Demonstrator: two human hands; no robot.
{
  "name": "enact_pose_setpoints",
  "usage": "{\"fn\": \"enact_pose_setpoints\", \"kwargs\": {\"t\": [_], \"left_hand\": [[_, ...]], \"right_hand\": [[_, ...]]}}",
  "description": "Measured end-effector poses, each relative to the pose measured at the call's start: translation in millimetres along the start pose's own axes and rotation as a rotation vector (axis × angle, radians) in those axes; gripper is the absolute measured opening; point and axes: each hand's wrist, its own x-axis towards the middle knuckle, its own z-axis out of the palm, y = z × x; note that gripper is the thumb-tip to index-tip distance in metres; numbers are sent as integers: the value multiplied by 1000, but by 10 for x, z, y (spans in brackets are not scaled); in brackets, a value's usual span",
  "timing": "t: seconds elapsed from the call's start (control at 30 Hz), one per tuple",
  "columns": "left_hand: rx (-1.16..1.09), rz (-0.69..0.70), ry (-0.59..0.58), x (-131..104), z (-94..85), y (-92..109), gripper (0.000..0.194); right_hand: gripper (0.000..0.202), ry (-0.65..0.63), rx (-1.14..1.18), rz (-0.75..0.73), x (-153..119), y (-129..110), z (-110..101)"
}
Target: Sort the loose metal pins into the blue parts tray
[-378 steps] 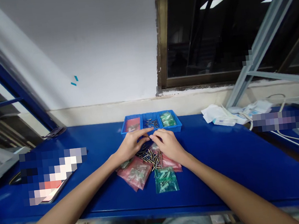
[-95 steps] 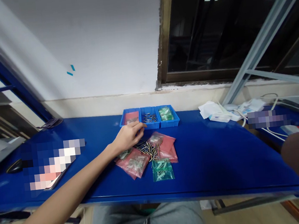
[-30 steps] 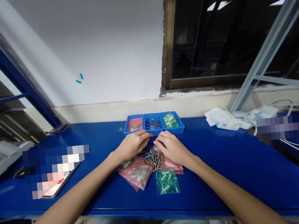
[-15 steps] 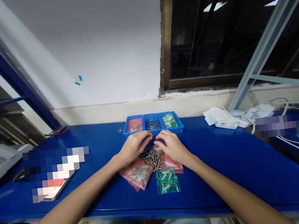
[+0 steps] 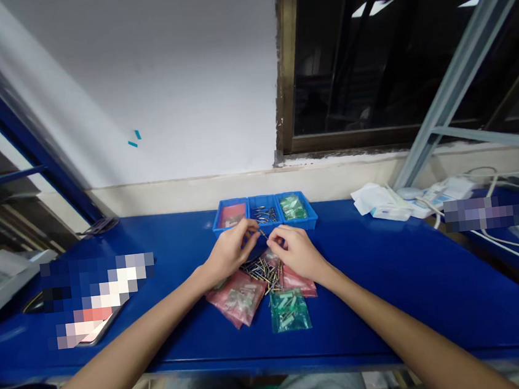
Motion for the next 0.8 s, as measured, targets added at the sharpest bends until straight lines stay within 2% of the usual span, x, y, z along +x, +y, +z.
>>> {"fn": "enact_pose_setpoints", "kwargs": {"t": [0.27,0.53,0.63,0.8], "left_hand": [[166,161,-129,-32,-11,-50,16],[182,118,-95,-36,29,-70,19],[130,91,-79,-26,15,-49,15],[-11,87,-66,-17,11,23,15]], "right_hand": [[19,-12,62,13,-22,-5,14],[22,33,30,-19,-19,-21,22],[22,58,41,6,-13,23,33],[12,19,11,1,-26,50,55]]}}
